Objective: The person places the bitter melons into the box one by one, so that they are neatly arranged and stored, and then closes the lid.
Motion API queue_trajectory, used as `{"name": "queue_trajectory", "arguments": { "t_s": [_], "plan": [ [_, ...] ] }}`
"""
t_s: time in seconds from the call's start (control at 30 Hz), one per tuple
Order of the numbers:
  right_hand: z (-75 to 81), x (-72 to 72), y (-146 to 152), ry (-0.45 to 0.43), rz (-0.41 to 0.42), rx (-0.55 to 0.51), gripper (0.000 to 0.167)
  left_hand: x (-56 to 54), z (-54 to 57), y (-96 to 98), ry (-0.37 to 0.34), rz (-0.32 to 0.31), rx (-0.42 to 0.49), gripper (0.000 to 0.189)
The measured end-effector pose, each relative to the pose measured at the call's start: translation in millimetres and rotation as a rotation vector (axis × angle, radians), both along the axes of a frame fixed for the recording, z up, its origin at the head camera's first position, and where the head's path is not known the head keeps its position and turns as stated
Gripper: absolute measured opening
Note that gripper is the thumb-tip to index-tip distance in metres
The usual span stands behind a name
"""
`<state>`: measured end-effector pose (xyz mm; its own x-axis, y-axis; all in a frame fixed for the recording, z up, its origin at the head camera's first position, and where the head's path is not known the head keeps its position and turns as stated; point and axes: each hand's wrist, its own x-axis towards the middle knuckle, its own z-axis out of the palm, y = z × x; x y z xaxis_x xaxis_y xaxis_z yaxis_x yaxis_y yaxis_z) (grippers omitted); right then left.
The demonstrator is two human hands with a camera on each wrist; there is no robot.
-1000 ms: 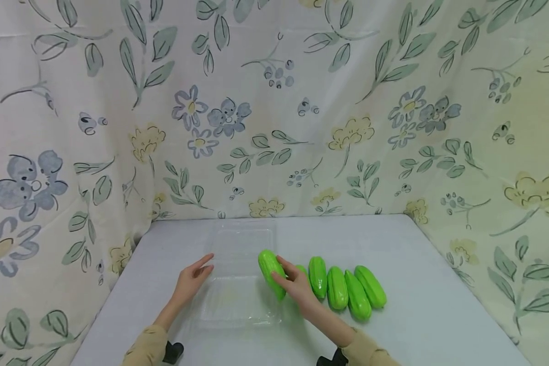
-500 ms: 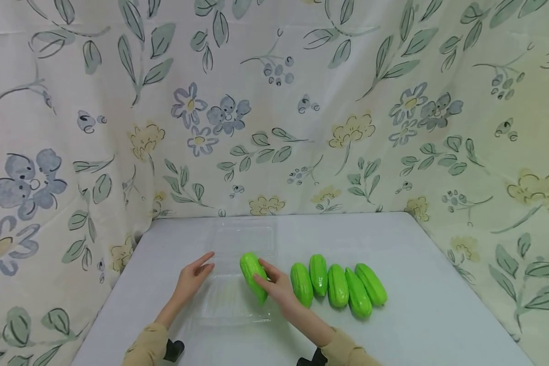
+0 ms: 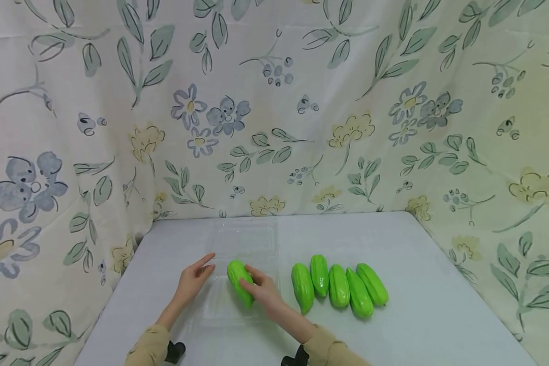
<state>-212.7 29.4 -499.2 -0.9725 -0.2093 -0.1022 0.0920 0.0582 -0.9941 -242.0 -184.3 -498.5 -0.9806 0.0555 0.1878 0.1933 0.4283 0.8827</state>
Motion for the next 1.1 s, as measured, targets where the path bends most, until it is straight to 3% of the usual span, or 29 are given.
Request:
{"name": "queue_trajectory", "arguments": {
  "t_s": [0.47, 0.67, 0.8, 0.9, 1.1],
  "plan": [
    [-16.1, -9.4, -22, -0.076, -0.029, 0.014, 0.054, -2.7, -0.6, 0.8, 0.016, 0.005, -0.039, 0.04],
    [-16.0, -9.9, -28, -0.038, -0.014, 0.026, 0.053, -1.0, 1.1, 1.8, 0.036, 0.013, -0.075, 0.04],
    [-15.1, -9.1, -35, -0.034, -0.052, 0.063, 0.053, -2.1, -0.6, 2.2, 0.025, 0.009, -0.049, 0.04],
    [-15.2, -8.7, -40, -0.018, -0.087, 0.108, 0.053, -7.4, -9.9, -0.2, 0.014, 0.022, -0.031, 0.04],
    [-15.1, -6.7, -47, 0.019, -0.126, 0.173, 0.052, -20.0, -34.2, -7.0, 0.028, 0.049, -0.086, 0.041]
  ]
}}
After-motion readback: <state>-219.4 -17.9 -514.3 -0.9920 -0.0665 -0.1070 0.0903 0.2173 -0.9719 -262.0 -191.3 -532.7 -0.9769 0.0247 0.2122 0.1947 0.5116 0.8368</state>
